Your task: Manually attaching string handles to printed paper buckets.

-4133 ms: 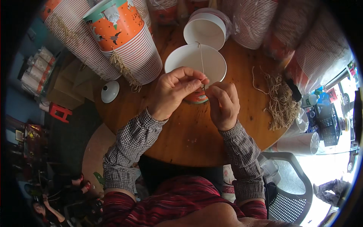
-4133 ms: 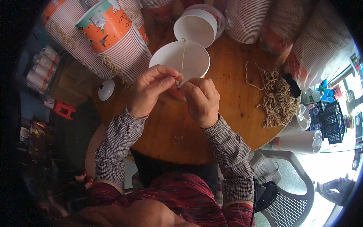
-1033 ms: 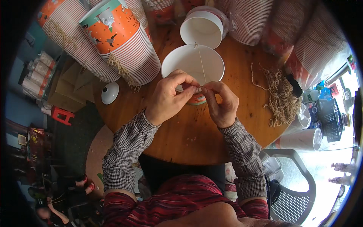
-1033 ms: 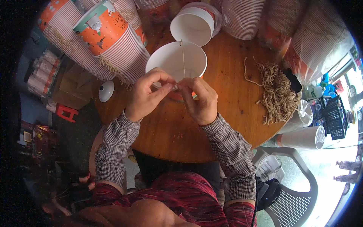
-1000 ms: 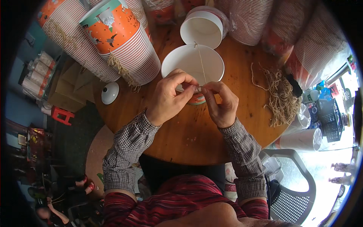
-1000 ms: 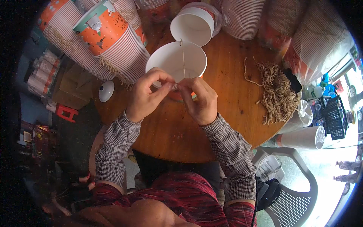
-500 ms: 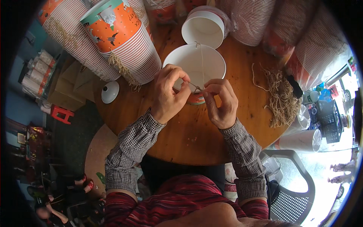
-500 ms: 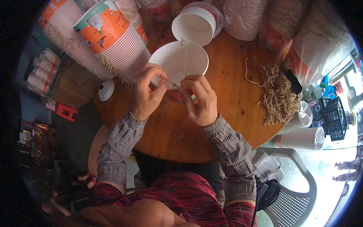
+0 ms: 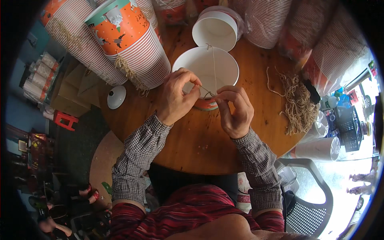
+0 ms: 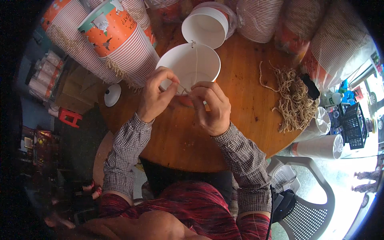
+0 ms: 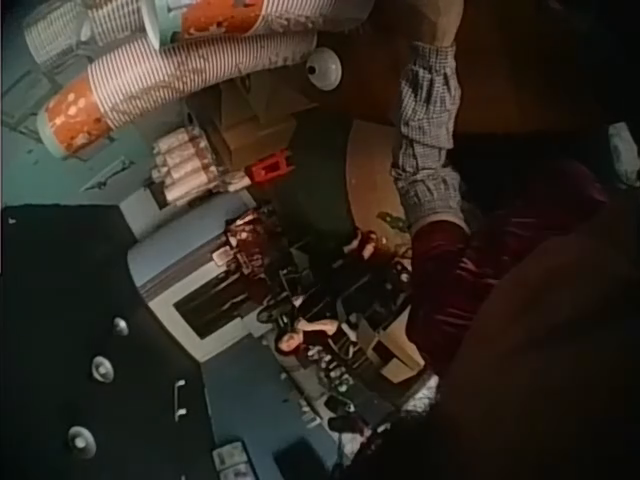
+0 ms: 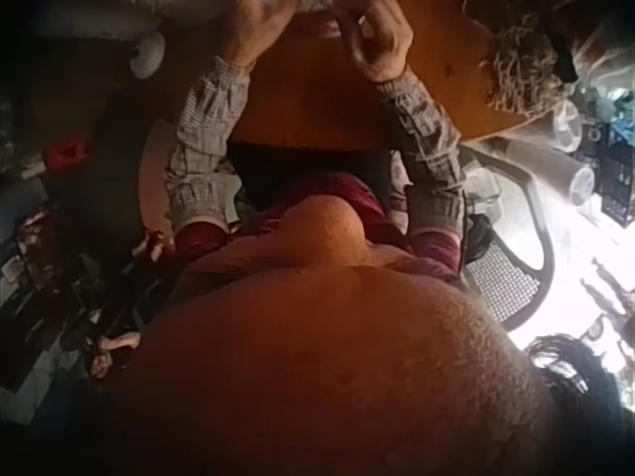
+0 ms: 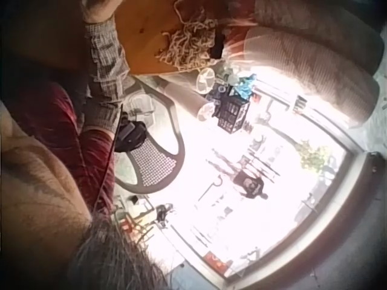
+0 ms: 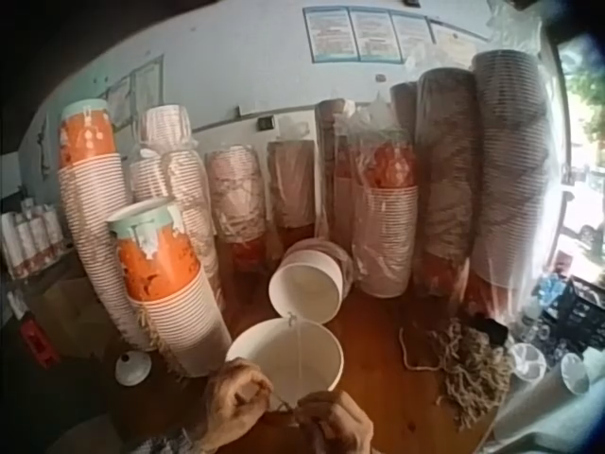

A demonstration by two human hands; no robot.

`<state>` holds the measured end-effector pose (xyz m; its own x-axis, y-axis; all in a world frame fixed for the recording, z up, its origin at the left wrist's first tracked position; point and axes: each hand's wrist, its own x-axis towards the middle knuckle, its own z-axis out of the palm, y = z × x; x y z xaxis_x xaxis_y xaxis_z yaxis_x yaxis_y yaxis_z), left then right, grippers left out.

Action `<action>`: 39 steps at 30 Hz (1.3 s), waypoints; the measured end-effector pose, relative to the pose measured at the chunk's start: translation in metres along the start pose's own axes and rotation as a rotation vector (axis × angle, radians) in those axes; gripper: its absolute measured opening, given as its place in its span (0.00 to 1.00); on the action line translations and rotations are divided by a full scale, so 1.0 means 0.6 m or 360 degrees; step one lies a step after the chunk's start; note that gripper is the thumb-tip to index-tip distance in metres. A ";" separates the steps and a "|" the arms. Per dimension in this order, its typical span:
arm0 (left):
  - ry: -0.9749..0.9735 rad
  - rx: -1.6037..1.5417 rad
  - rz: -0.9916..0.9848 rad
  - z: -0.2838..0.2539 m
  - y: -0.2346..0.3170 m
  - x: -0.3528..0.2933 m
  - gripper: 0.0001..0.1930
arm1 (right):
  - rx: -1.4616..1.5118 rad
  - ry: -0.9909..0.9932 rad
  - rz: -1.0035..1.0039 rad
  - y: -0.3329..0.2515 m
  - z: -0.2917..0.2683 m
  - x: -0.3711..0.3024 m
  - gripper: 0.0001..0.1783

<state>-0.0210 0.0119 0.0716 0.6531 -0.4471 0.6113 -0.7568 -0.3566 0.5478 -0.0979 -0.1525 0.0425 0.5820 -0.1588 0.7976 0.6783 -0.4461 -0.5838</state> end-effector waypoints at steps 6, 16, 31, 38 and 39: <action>-0.0099 -0.0358 0.0006 -0.013 0.042 0.003 0.07 | -0.0169 0.0008 -0.0097 -0.001 -0.015 0.010 0.10; -0.0170 -0.0067 0.0217 -0.004 0.058 -0.004 0.03 | 0.0236 -0.0069 0.0172 0.002 -0.003 0.002 0.09; 0.0128 0.0173 0.0322 0.014 0.026 -0.037 0.07 | 0.0919 0.0267 0.0666 0.013 -0.027 0.008 0.08; 0.0111 0.0098 0.0235 0.007 0.027 -0.045 0.05 | 0.0938 0.0760 0.0732 0.050 -0.059 0.029 0.04; 0.0106 0.0084 0.0239 0.007 0.026 -0.044 0.05 | 0.0939 0.0757 0.0729 0.052 -0.062 0.032 0.04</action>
<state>-0.0502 0.0148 0.0617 0.5314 -0.4440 0.7214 -0.8453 -0.3334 0.4175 -0.0824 -0.2022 0.0455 0.6942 -0.6186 0.3679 0.6215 0.2575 -0.7399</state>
